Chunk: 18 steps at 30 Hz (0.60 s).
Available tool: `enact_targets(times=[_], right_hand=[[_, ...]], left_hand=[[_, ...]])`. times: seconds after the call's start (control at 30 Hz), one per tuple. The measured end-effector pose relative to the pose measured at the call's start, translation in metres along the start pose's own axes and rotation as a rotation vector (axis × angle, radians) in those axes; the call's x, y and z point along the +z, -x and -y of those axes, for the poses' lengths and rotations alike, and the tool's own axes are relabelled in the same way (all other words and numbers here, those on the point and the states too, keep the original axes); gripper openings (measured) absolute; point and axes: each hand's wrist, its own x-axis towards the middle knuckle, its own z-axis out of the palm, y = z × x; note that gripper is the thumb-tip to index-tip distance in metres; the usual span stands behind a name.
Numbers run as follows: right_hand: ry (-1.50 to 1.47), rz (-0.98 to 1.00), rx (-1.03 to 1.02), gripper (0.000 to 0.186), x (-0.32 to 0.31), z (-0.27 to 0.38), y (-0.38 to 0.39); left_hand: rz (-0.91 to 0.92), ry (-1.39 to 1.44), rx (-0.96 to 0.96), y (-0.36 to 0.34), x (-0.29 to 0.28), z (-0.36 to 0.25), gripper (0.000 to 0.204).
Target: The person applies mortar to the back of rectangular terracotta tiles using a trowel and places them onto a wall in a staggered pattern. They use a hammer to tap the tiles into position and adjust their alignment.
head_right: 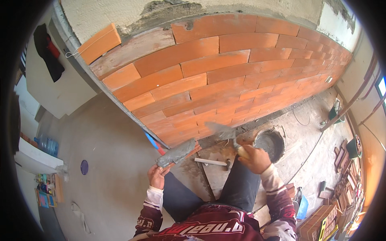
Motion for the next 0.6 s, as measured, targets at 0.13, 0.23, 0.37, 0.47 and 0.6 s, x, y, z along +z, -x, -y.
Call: enact_targets(times=[0.13,0.23,0.37,0.47,0.6], right_hand=[[0.061,-0.053,-0.049,0.047,0.041,-0.019,-0.014],[0.058,-0.046,0.000,0.047,0.053,-0.028,-0.022],[-0.007,0.032,0.071,0.045,0.054,-0.035,-0.017],[-0.137,0.040,0.115,0.041,0.062,-0.036,-0.002],[-0.537,0.140,0.286,0.033,0.080,-0.027,0.012]], left_hand=[[0.104,-0.114,0.089,-0.004,0.034,-0.016,0.026],[0.130,-0.187,0.147,-0.009,0.044,-0.023,0.027],[0.102,-0.323,0.257,-0.006,0.071,-0.037,0.027],[0.093,-0.395,0.320,-0.005,0.084,-0.040,0.026],[0.119,-0.546,0.410,-0.005,0.090,-0.033,0.024]])
